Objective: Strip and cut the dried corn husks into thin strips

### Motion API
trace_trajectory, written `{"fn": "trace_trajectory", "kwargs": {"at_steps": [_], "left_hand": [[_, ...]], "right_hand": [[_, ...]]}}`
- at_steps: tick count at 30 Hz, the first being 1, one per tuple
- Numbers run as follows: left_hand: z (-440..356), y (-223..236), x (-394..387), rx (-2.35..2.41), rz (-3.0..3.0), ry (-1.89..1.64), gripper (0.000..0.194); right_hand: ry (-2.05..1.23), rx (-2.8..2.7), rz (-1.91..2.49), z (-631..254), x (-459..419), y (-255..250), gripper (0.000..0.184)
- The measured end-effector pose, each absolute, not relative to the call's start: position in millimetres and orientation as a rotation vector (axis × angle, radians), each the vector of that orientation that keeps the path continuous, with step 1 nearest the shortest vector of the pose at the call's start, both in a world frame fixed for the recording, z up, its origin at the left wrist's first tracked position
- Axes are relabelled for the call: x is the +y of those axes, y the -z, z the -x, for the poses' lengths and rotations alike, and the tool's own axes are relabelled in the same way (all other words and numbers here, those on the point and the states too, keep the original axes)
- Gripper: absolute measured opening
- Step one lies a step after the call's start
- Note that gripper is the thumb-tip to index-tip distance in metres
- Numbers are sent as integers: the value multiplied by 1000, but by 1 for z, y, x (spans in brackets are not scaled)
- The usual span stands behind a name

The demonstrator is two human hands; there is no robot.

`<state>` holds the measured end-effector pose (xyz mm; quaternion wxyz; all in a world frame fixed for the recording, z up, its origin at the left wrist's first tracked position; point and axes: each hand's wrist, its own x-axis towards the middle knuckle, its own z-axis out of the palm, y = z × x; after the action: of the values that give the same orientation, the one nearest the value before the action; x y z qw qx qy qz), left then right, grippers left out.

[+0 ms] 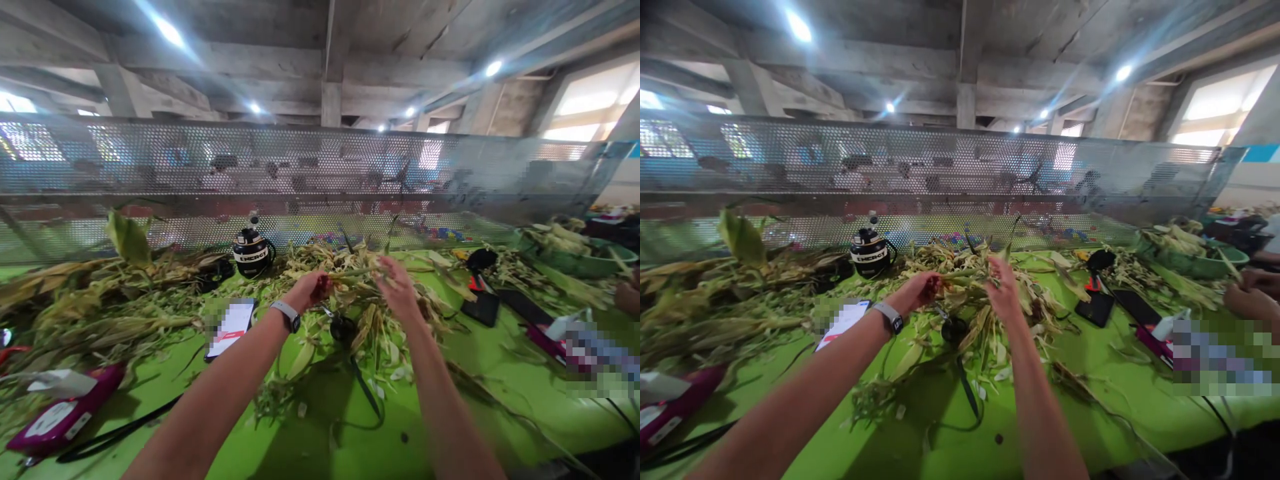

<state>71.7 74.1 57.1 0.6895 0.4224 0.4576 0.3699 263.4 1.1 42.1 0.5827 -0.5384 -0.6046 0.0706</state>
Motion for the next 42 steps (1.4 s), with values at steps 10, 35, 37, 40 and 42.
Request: {"fn": "trace_trajectory", "kwargs": {"at_steps": [10,35,37,40,42], "left_hand": [[-82,-52,56,1043,-1362,-995,10],[-60,-9,65,848,-1395,-1004,38],[-61,-8,63,859,-1382,-1031,37],[-63,-9,62,870,-1388,-1069,35],[-63,-9,62,870,-1388,-1089,34]], "right_hand": [[-328,-1482,1301,-241,14,-21,32],[-679,-1952,1419,-256,4,-22,17],[-751,-1989,1396,-255,2,-24,16],[-830,-2007,1364,-252,0,-25,13],[-820,-1996,1381,-253,1,-24,12]]}}
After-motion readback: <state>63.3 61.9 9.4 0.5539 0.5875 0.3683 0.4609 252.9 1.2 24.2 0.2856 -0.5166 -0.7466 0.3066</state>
